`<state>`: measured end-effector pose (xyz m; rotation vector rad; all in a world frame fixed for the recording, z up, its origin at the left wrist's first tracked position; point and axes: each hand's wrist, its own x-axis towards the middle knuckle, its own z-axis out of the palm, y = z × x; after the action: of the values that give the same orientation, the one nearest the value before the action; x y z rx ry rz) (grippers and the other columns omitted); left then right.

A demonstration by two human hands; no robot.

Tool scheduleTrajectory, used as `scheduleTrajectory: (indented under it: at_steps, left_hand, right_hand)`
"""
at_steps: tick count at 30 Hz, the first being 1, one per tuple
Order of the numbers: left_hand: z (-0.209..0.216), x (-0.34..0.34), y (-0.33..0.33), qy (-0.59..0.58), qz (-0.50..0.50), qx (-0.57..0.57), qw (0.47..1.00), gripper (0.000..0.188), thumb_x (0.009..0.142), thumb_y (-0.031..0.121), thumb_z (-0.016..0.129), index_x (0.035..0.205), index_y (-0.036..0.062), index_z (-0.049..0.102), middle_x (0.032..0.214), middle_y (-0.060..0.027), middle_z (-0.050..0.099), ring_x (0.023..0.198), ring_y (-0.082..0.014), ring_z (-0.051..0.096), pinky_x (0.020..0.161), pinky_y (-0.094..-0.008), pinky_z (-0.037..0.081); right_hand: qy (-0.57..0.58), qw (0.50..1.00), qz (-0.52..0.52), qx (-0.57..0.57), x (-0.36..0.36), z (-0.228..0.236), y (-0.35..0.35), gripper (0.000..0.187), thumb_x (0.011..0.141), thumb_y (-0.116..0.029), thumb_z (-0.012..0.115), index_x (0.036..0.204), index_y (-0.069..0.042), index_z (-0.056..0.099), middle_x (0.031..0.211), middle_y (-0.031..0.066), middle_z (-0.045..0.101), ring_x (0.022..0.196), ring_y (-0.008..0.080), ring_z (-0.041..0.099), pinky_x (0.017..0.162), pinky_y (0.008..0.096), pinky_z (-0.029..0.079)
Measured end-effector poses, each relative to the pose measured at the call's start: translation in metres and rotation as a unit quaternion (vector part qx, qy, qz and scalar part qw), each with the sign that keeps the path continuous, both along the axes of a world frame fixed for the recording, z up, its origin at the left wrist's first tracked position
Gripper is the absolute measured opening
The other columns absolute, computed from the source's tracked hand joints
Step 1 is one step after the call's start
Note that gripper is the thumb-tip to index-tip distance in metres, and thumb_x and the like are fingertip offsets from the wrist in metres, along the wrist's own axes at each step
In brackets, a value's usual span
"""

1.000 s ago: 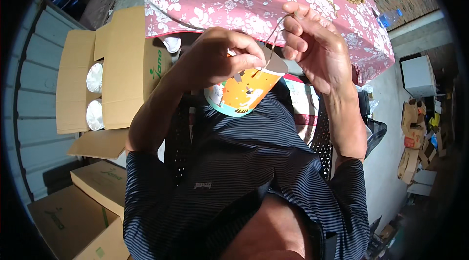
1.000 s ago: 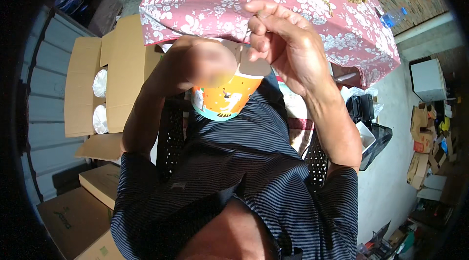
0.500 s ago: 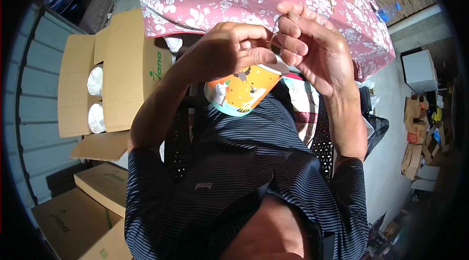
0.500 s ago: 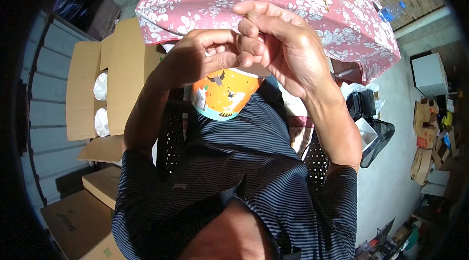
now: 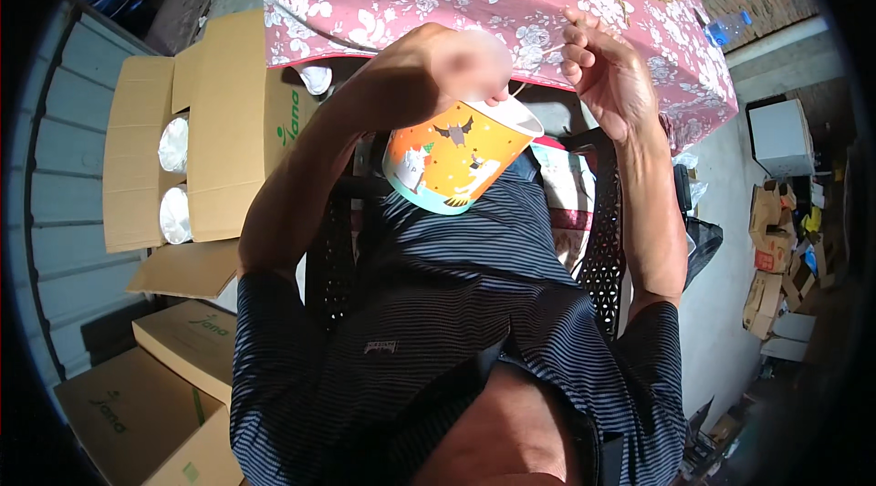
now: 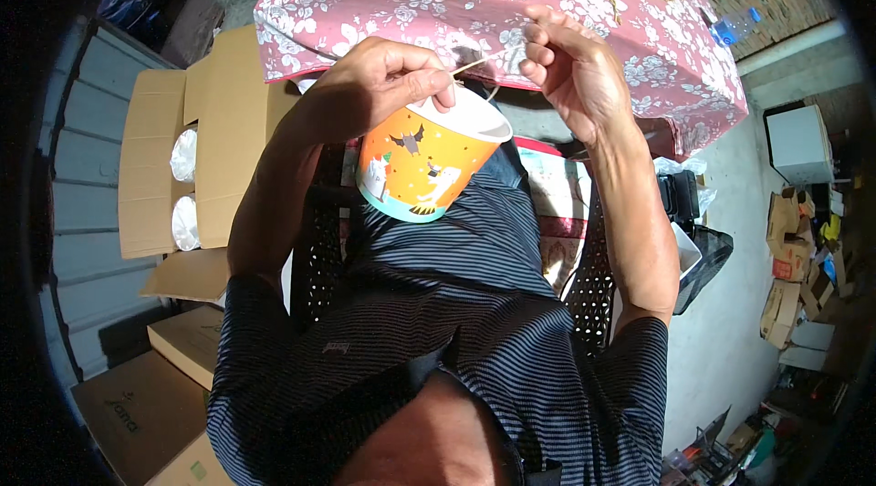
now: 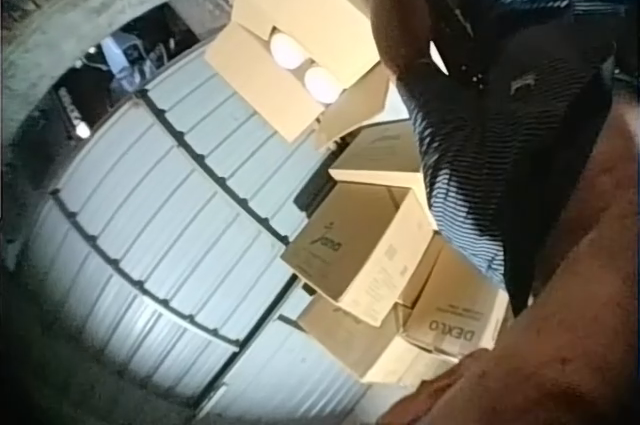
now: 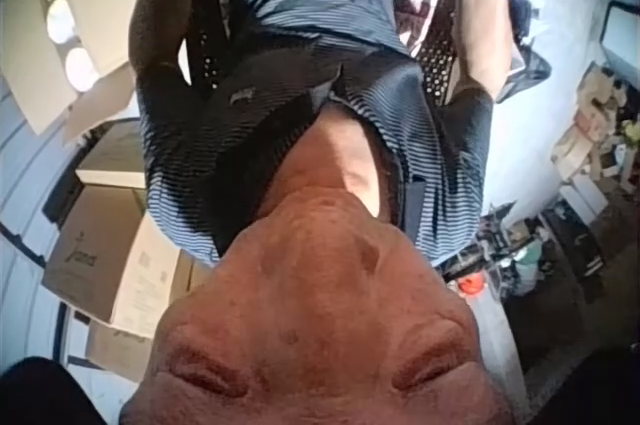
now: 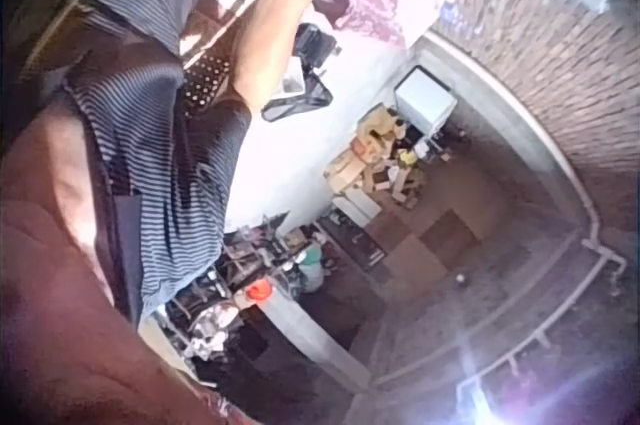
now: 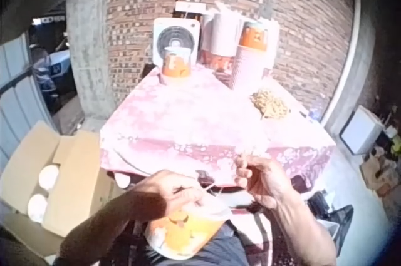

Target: Threading string through paper cups and organizing them on a table.

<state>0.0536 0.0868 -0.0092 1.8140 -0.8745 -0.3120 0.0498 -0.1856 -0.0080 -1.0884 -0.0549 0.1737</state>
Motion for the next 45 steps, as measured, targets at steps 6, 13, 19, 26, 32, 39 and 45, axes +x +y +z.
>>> scheduleTrajectory:
  at_steps: [6,13,19,26,32,39,45]
  left_hand:
    - [-0.007,0.014,-0.005,-0.008,-0.033,0.025,0.999,0.034,0.106,0.025,0.058,0.094,-0.0034,0.073,0.086,-0.0096,0.073,0.079,-0.0144,0.065,0.075,-0.0306,0.051]
    - [-0.005,0.013,-0.013,-0.024,-0.054,0.011,0.998,0.03,0.104,0.023,0.059,0.095,-0.0018,0.073,0.083,-0.0079,0.071,0.076,-0.0139,0.064,0.069,-0.031,0.049]
    - [-0.005,0.011,-0.009,-0.041,-0.053,0.033,0.997,0.03,0.104,0.024,0.06,0.095,-0.0009,0.073,0.077,-0.0066,0.068,0.072,-0.0132,0.06,0.067,-0.0311,0.046]
    - [-0.008,-0.003,0.005,-0.05,-0.02,0.021,0.998,0.015,0.096,0.015,0.071,0.1,0.0012,0.074,0.082,-0.0073,0.07,0.078,-0.0148,0.067,0.074,-0.0326,0.054]
    - [-0.008,-0.015,0.027,-0.157,-0.083,0.055,0.983,0.024,0.085,0.004,0.073,0.109,0.0037,0.076,0.091,-0.0118,0.075,0.08,-0.0156,0.071,0.075,-0.033,0.057]
    - [-0.008,-0.034,0.034,-0.045,0.03,0.072,0.996,0.019,0.086,0.006,0.066,0.103,0.0023,0.074,0.082,-0.0184,0.072,0.077,-0.029,0.075,0.072,-0.0377,0.058]
    - [-0.013,-0.038,0.05,-0.061,0.048,0.098,0.992,0.018,0.087,0.007,0.068,0.104,0.0023,0.072,0.094,-0.0146,0.073,0.086,-0.0251,0.072,0.077,-0.0355,0.056]
  right_hand:
    - [-0.133,0.875,-0.112,-0.452,-0.02,-0.003,0.011,0.038,0.105,-0.011,0.06,0.141,0.001,0.058,0.121,0.0162,0.07,0.08,0.0155,0.073,0.062,0.0273,0.058]
    - [-0.178,0.891,0.158,-0.386,-0.036,0.011,0.03,0.047,0.105,-0.019,0.066,0.145,0.003,0.056,0.108,0.0073,0.073,0.079,0.0108,0.068,0.063,0.0255,0.055]
    - [-0.127,0.903,0.149,-0.382,-0.032,0.009,0.024,0.022,0.1,-0.019,0.073,0.109,0.0,0.078,0.081,0.0025,0.072,0.067,0.0064,0.061,0.059,0.0251,0.052]
    - [-0.138,0.902,0.032,-0.407,-0.045,0.006,0.019,0.021,0.102,-0.02,0.071,0.103,0.0,0.079,0.076,-0.0023,0.069,0.064,0.0025,0.054,0.055,0.0226,0.042]
    - [-0.135,0.905,0.013,-0.404,-0.07,-0.001,0.023,0.018,0.103,-0.013,0.068,0.103,0.002,0.077,0.084,-0.0004,0.073,0.077,0.0035,0.059,0.068,0.0223,0.049]
    - [-0.158,0.917,0.039,-0.365,-0.09,-0.013,0.046,0.015,0.101,-0.007,0.068,0.102,0.006,0.076,0.077,-0.0056,0.065,0.067,-0.0009,0.047,0.058,0.0192,0.04]
    - [-0.285,0.855,-0.033,-0.432,-0.09,-0.014,0.061,0.015,0.099,-0.004,0.069,0.109,0.002,0.077,0.076,0.0093,0.071,0.068,0.0104,0.062,0.059,0.0291,0.047]
